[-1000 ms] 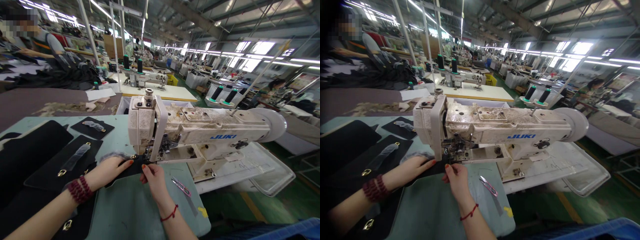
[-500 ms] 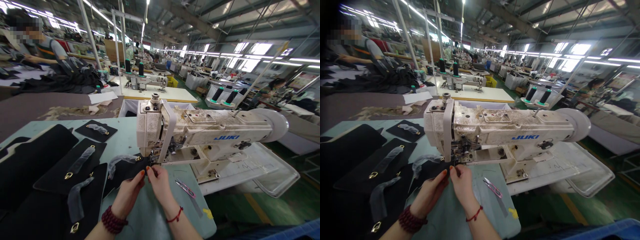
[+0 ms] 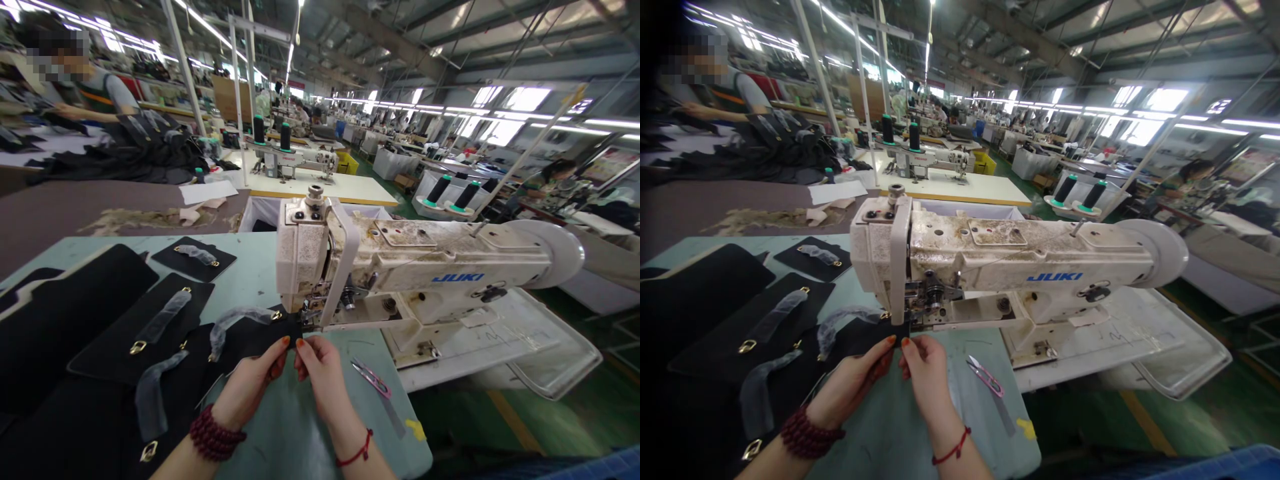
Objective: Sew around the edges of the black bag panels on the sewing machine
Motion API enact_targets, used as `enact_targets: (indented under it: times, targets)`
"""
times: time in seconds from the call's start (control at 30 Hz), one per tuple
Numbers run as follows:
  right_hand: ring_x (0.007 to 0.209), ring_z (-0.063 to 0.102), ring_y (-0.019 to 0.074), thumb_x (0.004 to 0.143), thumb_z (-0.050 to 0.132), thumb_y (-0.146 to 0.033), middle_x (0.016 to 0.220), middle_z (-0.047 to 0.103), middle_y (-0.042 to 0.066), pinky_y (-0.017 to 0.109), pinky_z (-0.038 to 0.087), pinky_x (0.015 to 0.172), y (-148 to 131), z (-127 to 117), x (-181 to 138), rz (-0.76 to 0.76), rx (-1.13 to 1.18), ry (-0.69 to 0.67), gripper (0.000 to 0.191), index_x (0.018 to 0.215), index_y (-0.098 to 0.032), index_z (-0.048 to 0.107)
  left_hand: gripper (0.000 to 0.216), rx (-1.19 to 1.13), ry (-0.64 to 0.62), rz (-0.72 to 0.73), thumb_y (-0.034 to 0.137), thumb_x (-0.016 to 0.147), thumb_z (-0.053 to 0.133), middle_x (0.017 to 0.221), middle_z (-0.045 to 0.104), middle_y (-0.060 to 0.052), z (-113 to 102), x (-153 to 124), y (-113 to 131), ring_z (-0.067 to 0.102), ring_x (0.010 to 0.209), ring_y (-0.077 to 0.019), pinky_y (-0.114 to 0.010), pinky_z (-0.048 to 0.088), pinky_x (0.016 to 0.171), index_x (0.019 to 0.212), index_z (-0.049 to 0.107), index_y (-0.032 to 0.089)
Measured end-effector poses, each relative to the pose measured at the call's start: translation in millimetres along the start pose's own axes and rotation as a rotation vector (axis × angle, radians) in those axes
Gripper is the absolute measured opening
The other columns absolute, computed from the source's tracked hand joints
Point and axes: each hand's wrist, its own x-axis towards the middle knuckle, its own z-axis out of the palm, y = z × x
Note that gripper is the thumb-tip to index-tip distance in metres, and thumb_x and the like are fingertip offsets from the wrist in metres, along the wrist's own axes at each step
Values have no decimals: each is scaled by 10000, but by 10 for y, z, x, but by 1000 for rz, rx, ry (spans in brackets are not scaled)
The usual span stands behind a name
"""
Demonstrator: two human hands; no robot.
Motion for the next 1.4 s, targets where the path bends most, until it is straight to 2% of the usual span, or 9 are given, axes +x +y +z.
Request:
enact_targets:
  times: [0.2,0.4,0.57,0.73,0.9,1.1,1.27,1.4]
  targets:
    - [469,425,52,732,638,-622,575,500,-10,165,338,459,-8,18,-12,-8,-1,28,511,757,-124,525,515,34,8,22,562,563,830,525,420,39,-14,22,-28,341,571,-104,-217,330,535,505,531,147]
    - [462,431,54,739,629,-609,573,518,0,165,327,452,-47,60,55,-36,-1,50,511,791,-105,565,499,29,10,29,538,542,847,516,416,42,10,66,47,338,559,-102,-216,335,523,497,533,153]
    - [463,439,51,762,606,-594,580,527,5,158,329,452,-54,90,87,-26,10,71,485,765,-114,543,488,30,2,46,527,560,841,505,429,36,0,127,68,354,550,-100,-210,346,516,485,541,150]
    - [448,438,60,731,613,-627,557,524,8,166,339,438,-44,111,133,-9,6,100,509,740,-124,536,496,0,28,42,505,507,868,502,414,45,11,178,88,349,534,-93,-210,347,498,466,517,157]
    - [440,452,70,726,595,-640,560,540,19,178,344,429,-42,165,178,-12,0,157,524,739,-117,564,460,-39,45,51,478,472,881,505,452,33,47,258,138,378,536,-93,-207,365,507,469,565,143]
    - [439,444,69,737,587,-636,548,529,15,180,356,432,-50,179,158,-36,-8,149,522,741,-114,565,458,-41,18,56,489,458,886,520,498,13,29,288,120,408,545,-99,-211,381,513,497,615,123]
    - [456,461,68,743,601,-623,573,548,16,173,377,448,-69,82,51,-19,-21,138,518,803,-108,590,472,-42,9,74,508,502,871,503,471,24,41,291,127,387,529,-93,-208,370,500,476,578,139]
    - [461,467,65,736,626,-631,568,550,22,166,374,457,-136,-188,-162,-1,-83,148,531,785,-103,596,470,-52,8,87,489,500,876,501,447,33,72,287,140,367,513,-86,-205,351,476,476,559,143]
